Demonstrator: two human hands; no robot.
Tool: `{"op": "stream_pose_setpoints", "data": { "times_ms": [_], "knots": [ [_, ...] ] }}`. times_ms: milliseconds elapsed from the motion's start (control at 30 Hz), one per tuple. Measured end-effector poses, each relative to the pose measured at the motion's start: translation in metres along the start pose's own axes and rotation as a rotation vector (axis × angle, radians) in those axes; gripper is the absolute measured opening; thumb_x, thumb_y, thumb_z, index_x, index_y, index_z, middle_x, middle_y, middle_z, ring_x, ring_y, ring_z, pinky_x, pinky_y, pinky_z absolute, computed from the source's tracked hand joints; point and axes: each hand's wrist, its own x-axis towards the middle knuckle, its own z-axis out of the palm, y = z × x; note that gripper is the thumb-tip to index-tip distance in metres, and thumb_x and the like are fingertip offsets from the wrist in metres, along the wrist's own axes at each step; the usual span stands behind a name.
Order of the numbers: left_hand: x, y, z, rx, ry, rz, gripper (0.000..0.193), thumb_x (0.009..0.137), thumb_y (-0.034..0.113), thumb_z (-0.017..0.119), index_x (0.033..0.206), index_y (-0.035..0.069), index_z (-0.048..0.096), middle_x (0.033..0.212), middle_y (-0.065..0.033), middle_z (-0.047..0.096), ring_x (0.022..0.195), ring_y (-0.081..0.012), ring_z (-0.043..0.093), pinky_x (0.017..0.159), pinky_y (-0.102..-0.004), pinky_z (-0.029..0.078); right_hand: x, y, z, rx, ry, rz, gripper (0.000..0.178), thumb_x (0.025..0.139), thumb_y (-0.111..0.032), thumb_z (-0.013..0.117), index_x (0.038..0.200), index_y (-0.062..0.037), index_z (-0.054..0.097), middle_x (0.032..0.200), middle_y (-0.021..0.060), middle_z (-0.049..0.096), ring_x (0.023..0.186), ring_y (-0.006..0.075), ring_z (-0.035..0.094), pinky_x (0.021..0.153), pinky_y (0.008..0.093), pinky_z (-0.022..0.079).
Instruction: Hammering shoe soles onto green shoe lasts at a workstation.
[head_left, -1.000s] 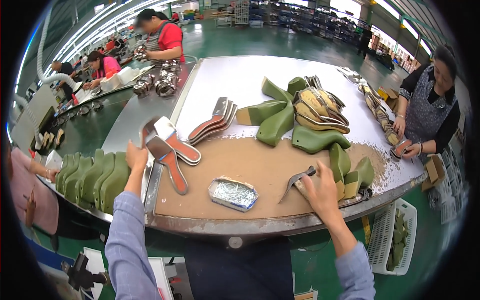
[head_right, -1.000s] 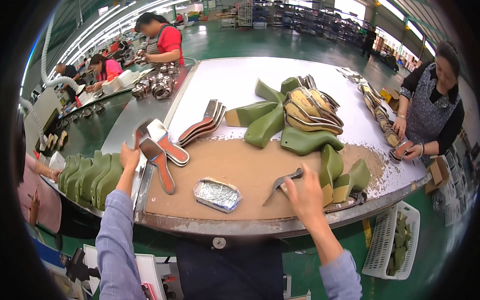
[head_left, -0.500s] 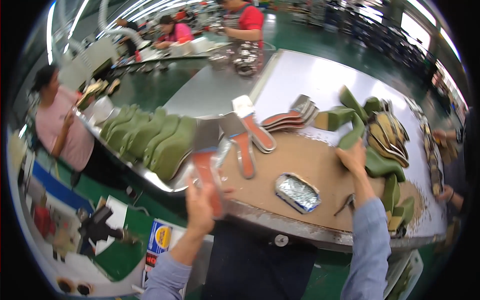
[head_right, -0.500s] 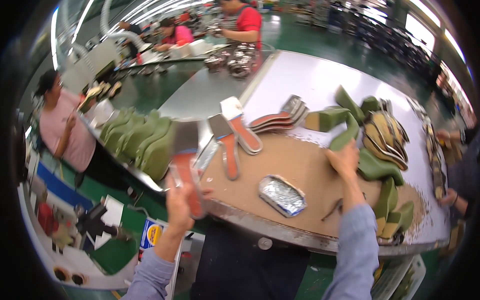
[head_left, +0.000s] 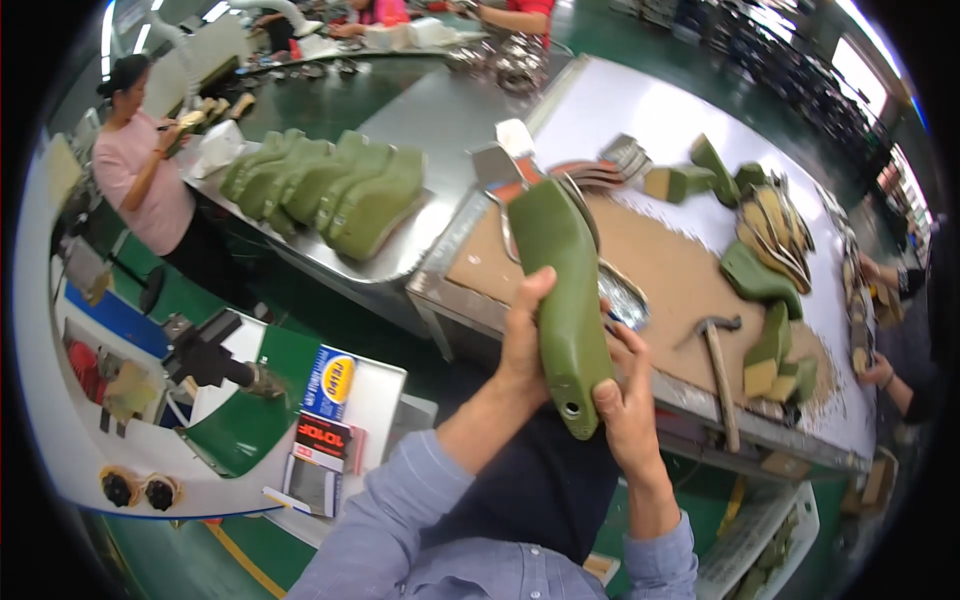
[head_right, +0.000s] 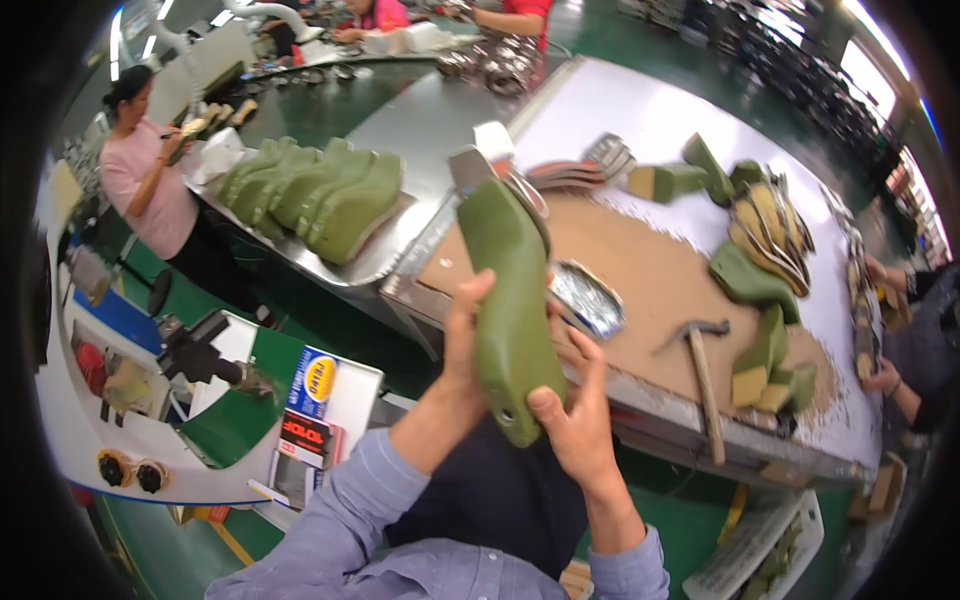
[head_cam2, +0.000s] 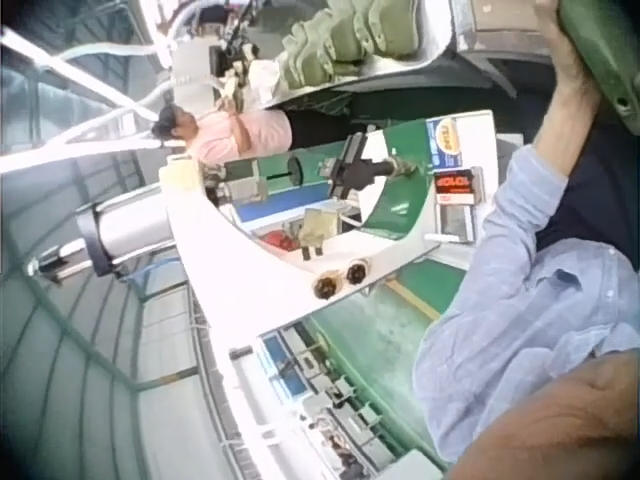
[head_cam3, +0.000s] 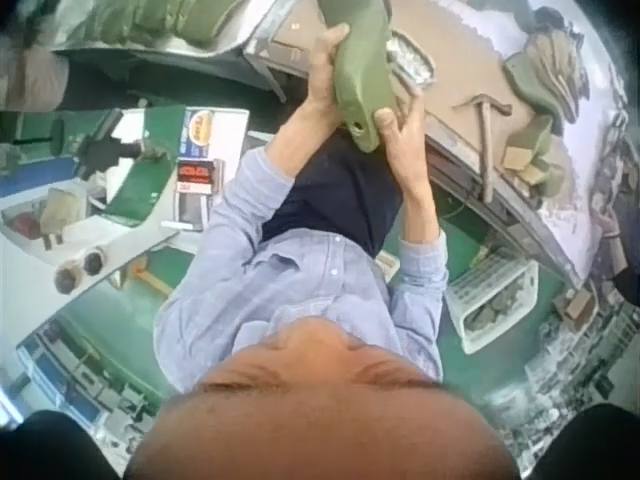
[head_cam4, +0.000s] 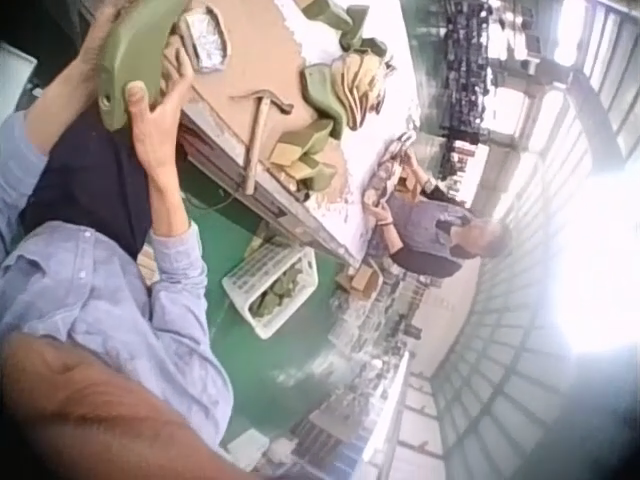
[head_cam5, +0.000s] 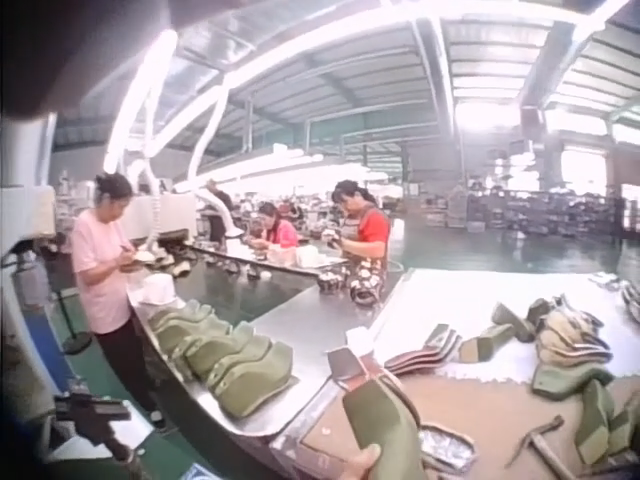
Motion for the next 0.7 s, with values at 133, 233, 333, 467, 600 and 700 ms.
{"op": "stream_pose_setpoints", "data": {
  "times_ms": [133, 233, 333, 467, 600, 700],
  "knots": [
    [-0.004, 0.006, 0.011, 0.264, -0.192, 0.22, 0.063, 0.089, 0.045, 0.047, 0.129, -0.004, 0.047, 0.116, -0.0147, 0.059, 0.097, -0.0217, 0.061, 0.082, -0.0333, 0.052, -0.004, -0.006, -0.015, 0.104, -0.119, 0.015, 0.072, 0.083, -0.035, 0.074, 0.135, -0.0068, 0.031, 0.125, 0.0164, 0.05, 0.116, 0.0278, 0.052, 0.097, 0.0363, 0.043],
    [-0.002, 0.035, 0.02, 0.395, -0.373, 0.6, 0.082, 0.086, 0.056, 0.057, 0.146, 0.01, 0.025, 0.137, -0.0192, 0.046, 0.122, -0.0338, 0.051, 0.097, -0.0461, 0.048, -0.001, 0.002, -0.035, -0.655, 0.11, -0.462, 0.064, 0.078, -0.011, 0.079, 0.125, -0.0084, 0.035, 0.126, 0.0196, 0.044, 0.109, 0.029, 0.054, 0.091, 0.0383, 0.046],
    [-0.002, 0.042, -0.004, 0.446, 0.051, 0.545, 0.056, 0.091, 0.022, 0.064, 0.133, -0.001, 0.033, 0.12, -0.0191, 0.055, 0.113, -0.0255, 0.057, 0.088, -0.0364, 0.052, -0.001, 0.025, -0.045, -0.766, 0.123, -0.495, 0.064, 0.07, 0.002, 0.079, 0.119, -0.0089, 0.04, 0.12, 0.0211, 0.046, 0.106, 0.0362, 0.054, 0.089, 0.0421, 0.047],
    [-0.02, 0.051, -0.063, 0.741, 0.326, 0.603, 0.042, 0.09, -0.001, 0.052, 0.129, -0.005, 0.039, 0.111, -0.0153, 0.061, 0.101, -0.0185, 0.059, 0.091, -0.0301, 0.047, 0.006, 0.018, -0.032, -0.856, 0.027, -0.451, 0.059, 0.066, -0.001, 0.08, 0.114, -0.0081, 0.047, 0.119, 0.0229, 0.047, 0.107, 0.041, 0.051, 0.09, 0.0453, 0.046],
    [-0.015, 0.07, -0.068, 1.614, 0.108, 0.631, 0.047, 0.081, -0.013, 0.045, 0.125, 0.0, 0.049, 0.115, -0.0164, 0.059, 0.111, -0.0263, 0.056, 0.099, -0.037, 0.044, -0.004, 0.044, -0.027, -0.95, -0.033, -0.444, 0.058, 0.066, -0.004, 0.08, 0.114, -0.0076, 0.048, 0.118, 0.024, 0.046, 0.105, 0.0425, 0.051, 0.089, 0.0459, 0.046],
    [0.022, 0.053, -0.032, 1.853, -0.153, 0.608, 0.033, 0.08, -0.004, 0.056, 0.111, 0.003, 0.065, 0.109, -0.0167, 0.063, 0.102, -0.0313, 0.06, 0.094, -0.0383, 0.046, -0.003, 0.046, -0.025, -0.968, -0.005, -0.435, 0.057, 0.066, -0.003, 0.08, 0.113, -0.007, 0.047, 0.118, 0.0246, 0.046, 0.107, 0.0434, 0.052, 0.088, 0.0463, 0.047]
  ]
}}
